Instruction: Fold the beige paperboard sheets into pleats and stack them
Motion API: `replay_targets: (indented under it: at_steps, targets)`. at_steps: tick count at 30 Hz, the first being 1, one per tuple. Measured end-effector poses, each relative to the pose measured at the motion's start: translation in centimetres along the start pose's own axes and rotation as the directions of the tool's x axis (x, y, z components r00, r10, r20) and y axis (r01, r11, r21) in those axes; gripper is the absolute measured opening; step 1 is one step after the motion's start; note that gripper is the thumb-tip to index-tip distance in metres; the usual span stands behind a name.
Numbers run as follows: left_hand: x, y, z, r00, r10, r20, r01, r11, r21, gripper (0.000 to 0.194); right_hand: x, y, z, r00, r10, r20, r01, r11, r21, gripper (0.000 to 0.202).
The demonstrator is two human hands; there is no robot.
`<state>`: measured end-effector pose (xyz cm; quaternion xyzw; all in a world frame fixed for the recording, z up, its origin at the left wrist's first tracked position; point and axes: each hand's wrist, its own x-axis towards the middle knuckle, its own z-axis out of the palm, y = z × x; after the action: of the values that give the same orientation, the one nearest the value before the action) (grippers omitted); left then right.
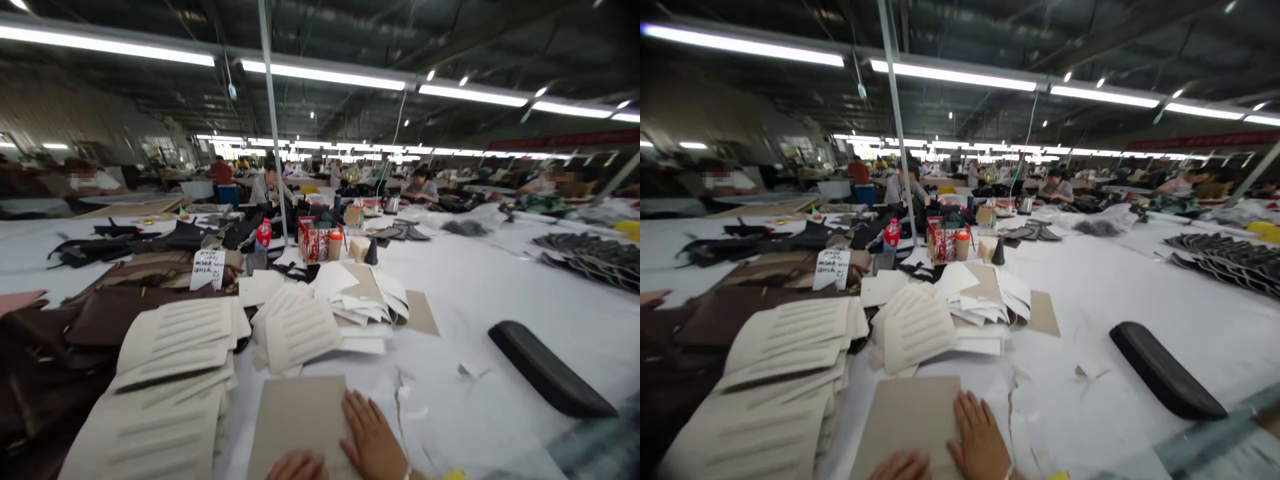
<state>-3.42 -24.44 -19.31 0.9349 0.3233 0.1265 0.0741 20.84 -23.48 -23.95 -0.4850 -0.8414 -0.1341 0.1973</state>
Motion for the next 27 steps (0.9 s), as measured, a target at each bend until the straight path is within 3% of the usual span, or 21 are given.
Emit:
replay_targets:
  at_steps: [3, 7, 11, 16, 19, 22, 25, 27]
  targets:
    - [-3.1, 1.9, 0.2, 0.998, 0.063, 0.021, -0.063, 0.998, 0.020, 0.044, 0.7, -1.5, -4.3, 0.979, 0.108, 0.171, -0.132, 0.982, 0.133, 0.043]
    - [-5.3, 2.9, 0.0, 0.988, -0.107, -0.113, 0.117, 0.989, 0.086, 0.032, -0.3, -3.9, -6.6, 0.975, 0.059, 0.212, -0.121, 0.948, 0.295, 0.036]
    - [-5.6, 3.2, -0.6, 0.989, -0.123, -0.076, 0.132, 0.983, 0.124, 0.029, -1.8, -7.9, -6.9, 0.973, -0.071, 0.221, -0.009, 0.941, 0.339, 0.035]
    - [-4.4, 3.6, -0.6, 0.989, -0.150, -0.013, 0.150, 0.981, 0.122, 0.027, -0.5, -10.8, -5.8, 0.970, -0.018, 0.242, -0.054, 0.957, 0.285, 0.035]
    - [-4.9, 3.2, -0.4, 0.986, -0.165, -0.008, 0.165, 0.981, 0.105, 0.029, -0.4, -10.3, -5.5, 0.966, -0.007, 0.257, -0.072, 0.952, 0.296, 0.037]
    - [-7.0, 2.0, -0.9, 0.983, -0.175, -0.050, 0.180, 0.976, 0.122, 0.032, -1.8, -8.3, -5.9, 0.965, -0.002, 0.261, -0.083, 0.946, 0.314, 0.042]
    - [-9.2, 0.9, -1.7, 0.973, -0.200, -0.111, 0.216, 0.963, 0.160, 0.032, -3.0, -6.0, -6.9, 0.965, 0.062, 0.253, -0.135, 0.950, 0.282, 0.046]
    - [-9.0, 0.8, -2.1, 0.956, -0.249, -0.155, 0.274, 0.947, 0.170, 0.027, -2.6, -5.5, -7.2, 0.958, 0.118, 0.262, -0.187, 0.949, 0.255, 0.043]
